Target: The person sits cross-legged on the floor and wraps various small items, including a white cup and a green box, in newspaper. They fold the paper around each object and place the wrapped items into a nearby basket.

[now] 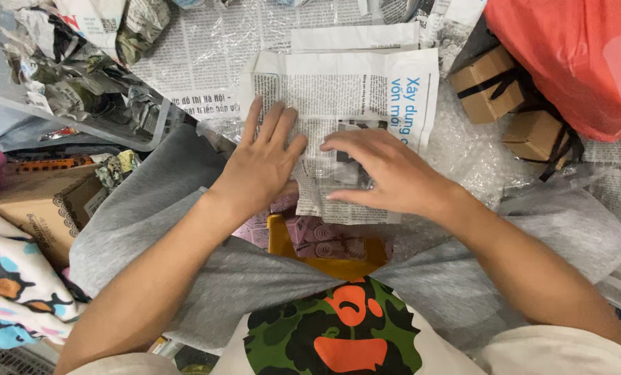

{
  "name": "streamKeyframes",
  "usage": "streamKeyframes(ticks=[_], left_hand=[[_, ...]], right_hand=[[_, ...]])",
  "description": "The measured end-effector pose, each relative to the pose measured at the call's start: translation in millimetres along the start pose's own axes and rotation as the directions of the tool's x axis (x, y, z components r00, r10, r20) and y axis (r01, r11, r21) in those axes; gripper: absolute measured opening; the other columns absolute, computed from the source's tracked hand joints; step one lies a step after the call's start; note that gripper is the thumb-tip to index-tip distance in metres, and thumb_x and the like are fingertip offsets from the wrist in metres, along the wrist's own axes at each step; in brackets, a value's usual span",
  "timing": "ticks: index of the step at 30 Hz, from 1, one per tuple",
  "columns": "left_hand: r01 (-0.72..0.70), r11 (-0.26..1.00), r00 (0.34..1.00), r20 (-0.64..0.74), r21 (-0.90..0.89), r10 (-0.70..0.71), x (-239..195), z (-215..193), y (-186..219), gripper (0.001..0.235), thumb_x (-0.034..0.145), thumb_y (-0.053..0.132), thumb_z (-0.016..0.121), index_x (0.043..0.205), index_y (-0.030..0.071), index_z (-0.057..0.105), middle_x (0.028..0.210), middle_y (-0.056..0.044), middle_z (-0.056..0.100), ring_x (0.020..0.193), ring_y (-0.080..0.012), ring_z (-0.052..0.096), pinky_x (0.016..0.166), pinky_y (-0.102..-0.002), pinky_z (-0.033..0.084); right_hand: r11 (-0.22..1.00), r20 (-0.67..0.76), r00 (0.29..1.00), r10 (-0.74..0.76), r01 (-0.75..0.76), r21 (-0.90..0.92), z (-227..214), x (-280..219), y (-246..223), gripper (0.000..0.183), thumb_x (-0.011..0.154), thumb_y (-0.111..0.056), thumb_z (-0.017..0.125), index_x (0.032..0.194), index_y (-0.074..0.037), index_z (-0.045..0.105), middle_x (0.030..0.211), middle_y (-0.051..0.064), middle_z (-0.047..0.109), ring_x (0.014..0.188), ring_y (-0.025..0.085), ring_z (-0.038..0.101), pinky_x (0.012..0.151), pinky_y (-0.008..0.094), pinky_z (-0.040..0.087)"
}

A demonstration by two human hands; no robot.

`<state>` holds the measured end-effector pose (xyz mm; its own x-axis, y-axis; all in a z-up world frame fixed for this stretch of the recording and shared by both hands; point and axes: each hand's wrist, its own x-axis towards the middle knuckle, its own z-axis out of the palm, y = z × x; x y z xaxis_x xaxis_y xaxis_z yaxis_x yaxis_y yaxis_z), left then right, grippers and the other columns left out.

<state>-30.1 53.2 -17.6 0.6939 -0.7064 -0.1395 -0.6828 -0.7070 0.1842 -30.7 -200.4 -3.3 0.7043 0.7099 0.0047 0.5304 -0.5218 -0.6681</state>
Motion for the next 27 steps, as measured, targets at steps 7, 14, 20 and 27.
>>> streamKeyframes(ticks=[7, 14, 20, 27], left_hand=[[0.047, 0.989, 0.965, -0.248, -0.139, -0.081, 1.8, -16.0, -5.0, 0.076, 0.073, 0.049, 0.09, 0.117, -0.001, 0.055, 0.141, -0.028, 0.045, 0.141, -0.0449, 0.036, 0.12, -0.065, 0.019], [0.233, 0.941, 0.939, -0.196, -0.244, -0.283, 7.9, -12.4, 13.3, 0.056, 0.065, 0.03, 0.092, 0.104, 0.001, 0.064, 0.107, -0.018, 0.062, 0.105, -0.0356, 0.058, 0.09, -0.051, 0.041], [0.175, 0.847, 0.973, -0.045, -0.502, -0.228, 9.9, 5.4, 13.1, 0.014, 0.075, 0.01, 0.075, 0.085, 0.003, 0.068, 0.092, -0.016, 0.07, 0.089, -0.0372, 0.067, 0.087, -0.048, 0.049], [-0.112, 0.744, 0.993, -0.104, -0.659, 0.058, 4.2, -4.6, 3.6, 0.032, 0.065, 0.007, 0.076, 0.094, -0.006, 0.07, 0.101, -0.021, 0.067, 0.101, -0.0419, 0.065, 0.088, -0.048, 0.052]], right_hand=[[0.988, 0.114, 0.982, 0.153, -0.154, 0.001, -9.6, -2.6, -8.1, 0.075, 0.078, -0.041, 0.083, 0.142, -0.018, 0.053, 0.143, 0.02, 0.045, 0.128, 0.04, 0.053, 0.103, 0.05, 0.048], [0.992, -0.016, 0.995, 0.098, -0.099, -0.083, -13.0, 2.5, -2.7, 0.076, 0.075, -0.042, 0.087, 0.137, -0.012, 0.055, 0.131, 0.014, 0.059, 0.128, 0.036, 0.055, 0.109, 0.054, 0.043], [0.983, -0.027, 0.985, 0.17, -0.168, 0.071, -11.0, -0.7, 0.0, 0.073, 0.08, -0.04, 0.085, 0.138, -0.009, 0.053, 0.136, 0.017, 0.061, 0.129, 0.036, 0.056, 0.109, 0.05, 0.045], [0.956, 0.029, 0.96, 0.277, -0.279, 0.091, -11.3, -0.6, 1.5, 0.074, 0.081, -0.045, 0.083, 0.138, -0.007, 0.055, 0.137, 0.019, 0.054, 0.125, 0.037, 0.058, 0.099, 0.049, 0.051]])
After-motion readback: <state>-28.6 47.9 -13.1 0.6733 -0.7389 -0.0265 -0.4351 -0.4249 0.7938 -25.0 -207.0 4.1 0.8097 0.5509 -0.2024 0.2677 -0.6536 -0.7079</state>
